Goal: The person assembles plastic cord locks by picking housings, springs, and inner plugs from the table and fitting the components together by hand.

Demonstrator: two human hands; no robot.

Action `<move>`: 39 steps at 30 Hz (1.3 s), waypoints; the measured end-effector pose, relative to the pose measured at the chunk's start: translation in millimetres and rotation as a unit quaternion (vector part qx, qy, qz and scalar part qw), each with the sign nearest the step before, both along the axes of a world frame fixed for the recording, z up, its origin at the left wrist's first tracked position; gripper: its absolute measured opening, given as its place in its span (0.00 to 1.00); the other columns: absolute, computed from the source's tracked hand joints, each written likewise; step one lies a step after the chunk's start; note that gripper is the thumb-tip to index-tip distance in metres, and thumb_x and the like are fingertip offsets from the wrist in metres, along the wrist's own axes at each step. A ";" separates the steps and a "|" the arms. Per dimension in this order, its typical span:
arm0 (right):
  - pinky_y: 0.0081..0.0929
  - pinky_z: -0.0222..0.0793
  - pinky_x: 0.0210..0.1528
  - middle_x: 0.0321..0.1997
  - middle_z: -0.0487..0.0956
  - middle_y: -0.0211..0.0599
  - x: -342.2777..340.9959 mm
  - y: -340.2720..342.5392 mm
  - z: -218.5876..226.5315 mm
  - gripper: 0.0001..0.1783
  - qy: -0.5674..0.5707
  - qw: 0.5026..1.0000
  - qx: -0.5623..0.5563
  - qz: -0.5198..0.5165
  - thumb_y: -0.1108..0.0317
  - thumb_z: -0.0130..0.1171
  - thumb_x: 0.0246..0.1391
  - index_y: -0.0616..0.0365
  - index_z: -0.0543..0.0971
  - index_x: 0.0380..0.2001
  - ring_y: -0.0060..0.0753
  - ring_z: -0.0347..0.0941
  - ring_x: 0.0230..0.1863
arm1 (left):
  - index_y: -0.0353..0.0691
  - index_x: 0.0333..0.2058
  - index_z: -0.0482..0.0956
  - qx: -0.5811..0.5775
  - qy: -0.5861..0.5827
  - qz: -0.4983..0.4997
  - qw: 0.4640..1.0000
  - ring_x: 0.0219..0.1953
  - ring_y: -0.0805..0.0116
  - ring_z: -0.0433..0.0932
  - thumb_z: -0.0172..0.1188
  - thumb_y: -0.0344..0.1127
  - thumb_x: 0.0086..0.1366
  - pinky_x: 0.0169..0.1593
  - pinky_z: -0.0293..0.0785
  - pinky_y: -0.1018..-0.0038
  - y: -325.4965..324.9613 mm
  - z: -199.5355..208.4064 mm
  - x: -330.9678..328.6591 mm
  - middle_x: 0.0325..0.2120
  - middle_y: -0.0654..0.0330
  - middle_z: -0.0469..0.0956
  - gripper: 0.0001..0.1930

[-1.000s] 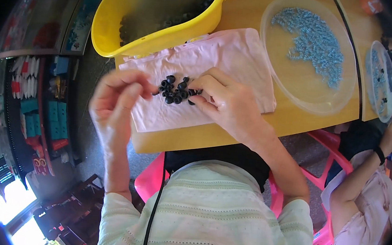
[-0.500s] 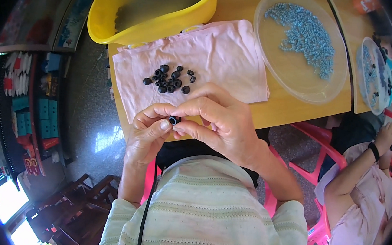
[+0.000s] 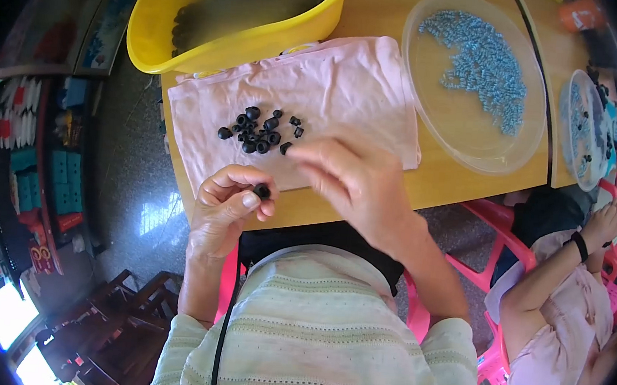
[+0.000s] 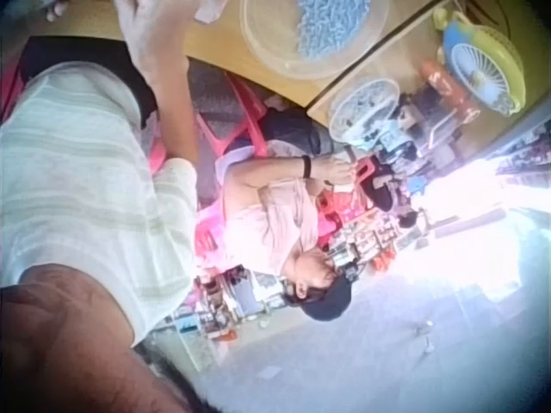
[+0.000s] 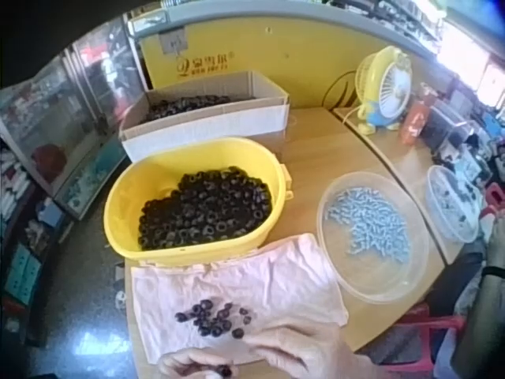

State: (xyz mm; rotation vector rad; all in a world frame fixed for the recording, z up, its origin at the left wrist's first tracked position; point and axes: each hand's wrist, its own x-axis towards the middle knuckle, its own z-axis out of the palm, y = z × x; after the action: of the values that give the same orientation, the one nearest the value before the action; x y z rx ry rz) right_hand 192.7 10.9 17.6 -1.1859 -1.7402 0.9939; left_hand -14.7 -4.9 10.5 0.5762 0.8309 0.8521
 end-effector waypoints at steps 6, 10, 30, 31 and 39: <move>0.28 0.69 0.30 0.34 0.74 0.31 0.1 24.3 -19.5 0.11 -0.169 0.980 0.110 -0.002 0.77 0.60 0.43 0.55 0.78 0.34 0.33 0.74 0.31 | 0.32 0.42 0.74 -0.020 -0.061 0.034 0.997 0.33 0.68 0.79 0.61 0.26 0.58 0.37 0.78 0.75 0.6 -3.8 -1.9 0.35 0.50 0.79 0.12; 0.29 0.69 0.31 0.33 0.74 0.31 -1.8 27.2 -20.1 0.12 -0.206 0.971 0.123 0.009 0.77 0.59 0.43 0.55 0.77 0.34 0.33 0.74 0.33 | 0.32 0.41 0.73 -0.026 -0.082 0.030 0.996 0.35 0.66 0.80 0.60 0.26 0.59 0.39 0.79 0.74 -1.8 -6.0 -2.5 0.36 0.49 0.78 0.12; 0.27 0.68 0.26 0.28 0.74 0.35 49.4 12.1 7.2 0.07 -0.142 0.969 0.115 -0.167 0.74 0.63 0.46 0.58 0.78 0.31 0.34 0.72 0.25 | 0.34 0.38 0.72 0.063 0.047 0.004 0.997 0.39 0.65 0.78 0.57 0.25 0.60 0.44 0.76 0.72 -5.5 -12.0 18.4 0.39 0.48 0.76 0.08; 0.27 0.68 0.26 0.28 0.74 0.35 64.3 13.7 8.0 0.07 -0.148 0.967 0.117 -0.173 0.74 0.63 0.46 0.58 0.78 0.31 0.34 0.72 0.25 | 0.34 0.38 0.72 0.065 0.042 -0.002 0.997 0.39 0.65 0.78 0.57 0.25 0.60 0.44 0.76 0.72 -3.6 -10.4 22.9 0.39 0.48 0.76 0.08; 0.34 0.69 0.31 0.31 0.74 0.35 124.0 36.7 6.7 0.05 -0.309 0.920 0.058 -0.235 0.70 0.60 0.46 0.56 0.77 0.29 0.41 0.75 0.30 | 0.37 0.40 0.72 0.094 0.089 -0.006 0.992 0.49 0.61 0.74 0.55 0.24 0.61 0.51 0.73 0.70 6.6 -2.1 44.0 0.53 0.49 0.66 0.08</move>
State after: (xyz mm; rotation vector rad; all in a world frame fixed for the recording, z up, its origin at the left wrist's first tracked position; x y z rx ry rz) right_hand 316.6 47.7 24.3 -1.8575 -1.7953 0.2263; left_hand 29.3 1.7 8.4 0.8306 0.9143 0.8828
